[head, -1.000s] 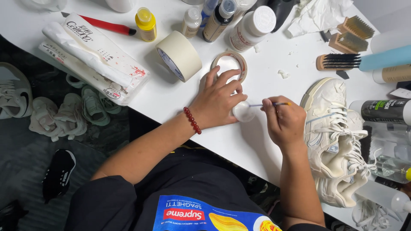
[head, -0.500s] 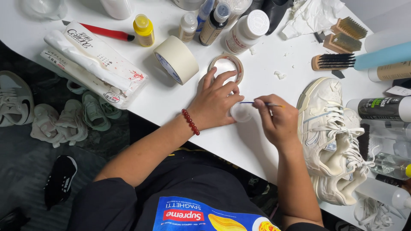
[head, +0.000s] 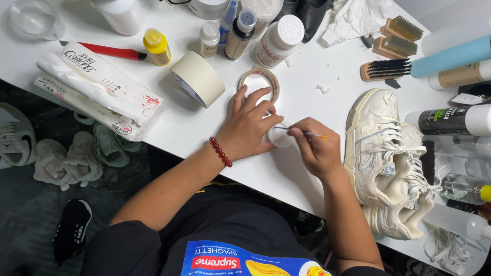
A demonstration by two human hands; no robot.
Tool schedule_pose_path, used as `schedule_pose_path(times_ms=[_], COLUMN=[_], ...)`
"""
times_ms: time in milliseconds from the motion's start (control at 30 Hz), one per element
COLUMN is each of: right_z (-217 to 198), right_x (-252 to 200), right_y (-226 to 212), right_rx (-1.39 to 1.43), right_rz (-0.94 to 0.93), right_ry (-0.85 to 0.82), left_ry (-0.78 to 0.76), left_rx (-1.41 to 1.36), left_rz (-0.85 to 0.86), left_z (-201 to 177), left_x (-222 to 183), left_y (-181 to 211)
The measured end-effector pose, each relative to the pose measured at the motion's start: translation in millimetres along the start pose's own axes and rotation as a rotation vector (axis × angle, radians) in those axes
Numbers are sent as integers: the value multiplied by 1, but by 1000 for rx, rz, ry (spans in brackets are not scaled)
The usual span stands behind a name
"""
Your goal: The person stirs white paint in a small plastic cup with a paintbrush, then holds a sneaker whose upper is covered with masking tape and brushes the white paint along the midsole edge, working around the shoe.
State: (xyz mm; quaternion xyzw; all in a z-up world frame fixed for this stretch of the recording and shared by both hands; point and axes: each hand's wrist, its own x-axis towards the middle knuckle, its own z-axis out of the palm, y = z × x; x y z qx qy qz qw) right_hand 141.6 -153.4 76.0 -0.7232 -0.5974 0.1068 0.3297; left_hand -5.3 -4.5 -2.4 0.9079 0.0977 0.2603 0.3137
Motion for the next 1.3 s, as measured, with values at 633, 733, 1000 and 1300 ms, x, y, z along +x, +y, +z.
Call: schedule_pose_path(times_ms=[633, 733, 1000, 1300], right_z=[3, 5, 8, 6], right_x=[-1, 3, -2, -6], right_y=[1, -5, 0, 8], right_rx=[-37, 42, -64, 20], right_rz=[14, -14, -21, 18], right_ry=[47, 21, 93, 58], left_ry=[-42, -29, -37, -33], left_rx=[-3, -2, -1, -2], left_rz=[-23, -18, -15, -9], left_z=[-1, 1, 0, -1], left_x=[2, 2, 0, 1], left_y=[3, 3, 2, 0])
